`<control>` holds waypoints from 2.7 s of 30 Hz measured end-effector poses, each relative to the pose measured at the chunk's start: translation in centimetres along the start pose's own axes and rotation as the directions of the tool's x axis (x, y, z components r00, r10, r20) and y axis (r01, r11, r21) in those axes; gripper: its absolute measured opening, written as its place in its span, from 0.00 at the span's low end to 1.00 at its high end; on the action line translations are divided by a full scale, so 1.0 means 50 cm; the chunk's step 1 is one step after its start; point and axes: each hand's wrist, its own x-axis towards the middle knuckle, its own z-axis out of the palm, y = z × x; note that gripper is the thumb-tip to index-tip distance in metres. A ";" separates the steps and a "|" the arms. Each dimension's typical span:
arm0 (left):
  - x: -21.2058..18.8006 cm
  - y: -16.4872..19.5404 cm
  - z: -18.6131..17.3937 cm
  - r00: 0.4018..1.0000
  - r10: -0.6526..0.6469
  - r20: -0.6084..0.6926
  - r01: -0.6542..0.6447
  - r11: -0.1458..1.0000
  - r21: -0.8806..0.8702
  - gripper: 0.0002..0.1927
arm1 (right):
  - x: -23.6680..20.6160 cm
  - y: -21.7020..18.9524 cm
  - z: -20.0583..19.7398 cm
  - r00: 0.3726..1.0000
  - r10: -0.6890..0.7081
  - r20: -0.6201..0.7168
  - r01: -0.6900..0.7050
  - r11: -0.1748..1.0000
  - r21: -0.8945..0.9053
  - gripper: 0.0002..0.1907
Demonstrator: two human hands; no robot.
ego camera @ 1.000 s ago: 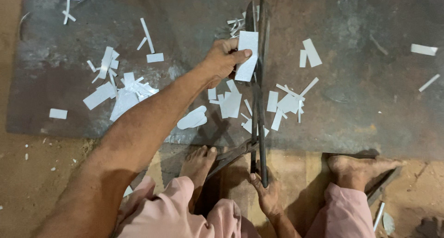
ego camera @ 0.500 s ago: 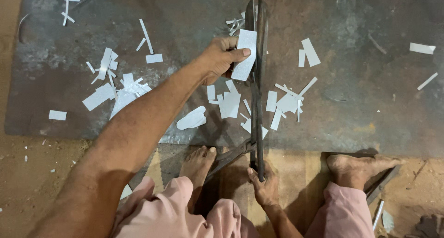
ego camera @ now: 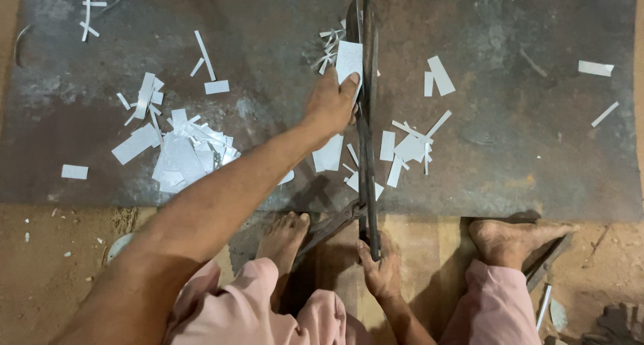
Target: The person sits on the floor and uses large hand shears to trim white paper pieces into smaller shapes, cutting strips and edges off one piece at a time and setting the cut pieces on the metal sheet.
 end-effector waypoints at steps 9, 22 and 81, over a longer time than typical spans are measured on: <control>-0.037 -0.045 0.004 0.996 -0.053 0.075 0.062 0.990 -0.124 0.17 | -0.041 -0.008 -0.046 0.848 0.512 0.135 -0.475 0.849 -0.232 0.29; -0.046 -0.060 -0.014 0.987 -0.045 0.158 0.067 0.988 -0.140 0.16 | -0.035 -0.015 -0.055 0.858 0.404 0.319 -0.464 0.874 0.142 0.48; 0.181 0.065 -0.215 0.964 0.087 0.251 -0.169 0.929 0.328 0.23 | -0.022 0.051 0.000 0.887 0.417 0.198 -0.458 0.847 0.271 0.35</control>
